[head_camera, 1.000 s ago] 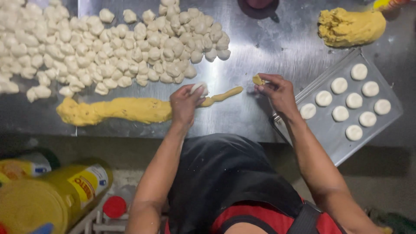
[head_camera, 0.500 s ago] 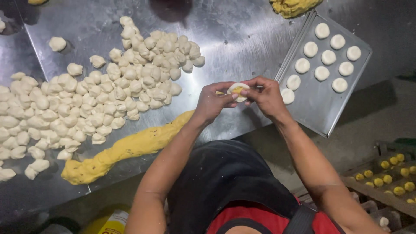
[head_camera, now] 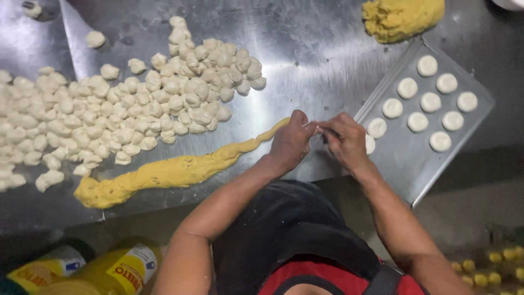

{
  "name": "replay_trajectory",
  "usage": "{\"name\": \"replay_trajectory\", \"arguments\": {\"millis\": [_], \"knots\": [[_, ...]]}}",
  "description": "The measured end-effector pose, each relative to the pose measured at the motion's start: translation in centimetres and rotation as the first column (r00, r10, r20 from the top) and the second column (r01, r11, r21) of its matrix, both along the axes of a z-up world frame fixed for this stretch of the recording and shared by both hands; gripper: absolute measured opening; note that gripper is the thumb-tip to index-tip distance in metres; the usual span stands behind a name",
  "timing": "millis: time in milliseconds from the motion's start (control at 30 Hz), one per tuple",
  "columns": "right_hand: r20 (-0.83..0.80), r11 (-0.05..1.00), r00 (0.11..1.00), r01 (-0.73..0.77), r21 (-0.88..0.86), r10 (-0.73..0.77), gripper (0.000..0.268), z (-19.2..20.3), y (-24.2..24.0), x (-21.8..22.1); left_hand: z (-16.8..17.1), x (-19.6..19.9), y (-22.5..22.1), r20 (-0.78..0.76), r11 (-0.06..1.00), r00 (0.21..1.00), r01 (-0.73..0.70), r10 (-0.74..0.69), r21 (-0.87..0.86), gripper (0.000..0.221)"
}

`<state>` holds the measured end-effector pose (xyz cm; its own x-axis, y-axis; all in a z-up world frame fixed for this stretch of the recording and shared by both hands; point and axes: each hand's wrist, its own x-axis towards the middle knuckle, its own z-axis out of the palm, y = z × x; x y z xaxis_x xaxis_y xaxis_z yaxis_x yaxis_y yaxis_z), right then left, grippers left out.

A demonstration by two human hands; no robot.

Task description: Shaping bread dough, placing it on baking trays, scoring it, and brushing it with egg wash or liquid before placing in racks.

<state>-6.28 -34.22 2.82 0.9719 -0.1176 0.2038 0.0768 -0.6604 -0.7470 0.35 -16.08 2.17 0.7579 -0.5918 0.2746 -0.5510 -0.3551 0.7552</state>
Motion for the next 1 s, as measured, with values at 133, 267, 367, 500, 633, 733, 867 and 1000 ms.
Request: {"name": "replay_trajectory", "arguments": {"millis": [133,267,367,500,633,733,867,1000], "knots": [[-0.146,0.975,0.976,-0.131,0.179,0.158,0.024,-1.8,-0.7,0.6,-2.7,0.9,-0.5,-0.022,0.975,0.996,-0.079,0.085,0.208,0.023],[-0.215,0.945,0.923,-0.295,0.14,0.32,0.027,-5.1,-1.2,1.6,-3.0,0.3,0.0,-0.212,0.943,0.971,-0.033,0.108,0.332,0.051],[-0.402,0.897,0.831,-0.233,0.376,0.384,0.032,-7.1,-0.7,1.9,-5.0,-0.2,1.4,-0.36,0.961,0.918,-0.069,0.166,0.266,0.053],[-0.439,0.691,0.725,-0.071,0.719,0.531,0.041,-10.2,-0.5,0.5,-7.4,1.0,6.1,-0.446,0.921,0.808,-0.309,0.386,0.236,0.036],[-0.487,0.651,0.745,0.094,0.754,0.456,0.027,-10.8,-0.3,-1.3,-8.6,5.2,10.8,-0.095,0.846,0.862,-0.459,0.498,0.27,0.027],[-0.552,0.763,0.798,0.195,0.617,0.242,0.017,-8.0,1.0,-1.5,-7.0,9.1,11.2,0.095,0.794,0.869,-0.484,0.485,0.368,0.024],[-0.198,0.993,0.979,0.062,0.101,-0.041,0.01,-7.8,2.9,-1.6,-10.5,13.4,10.4,0.282,0.706,0.88,-0.476,0.383,0.525,0.016],[-0.138,0.979,0.984,0.082,-0.187,-0.109,0.013,-9.1,3.5,-1.9,-9.1,14.8,9.7,0.21,0.741,0.915,-0.402,0.344,0.538,0.026]]}}
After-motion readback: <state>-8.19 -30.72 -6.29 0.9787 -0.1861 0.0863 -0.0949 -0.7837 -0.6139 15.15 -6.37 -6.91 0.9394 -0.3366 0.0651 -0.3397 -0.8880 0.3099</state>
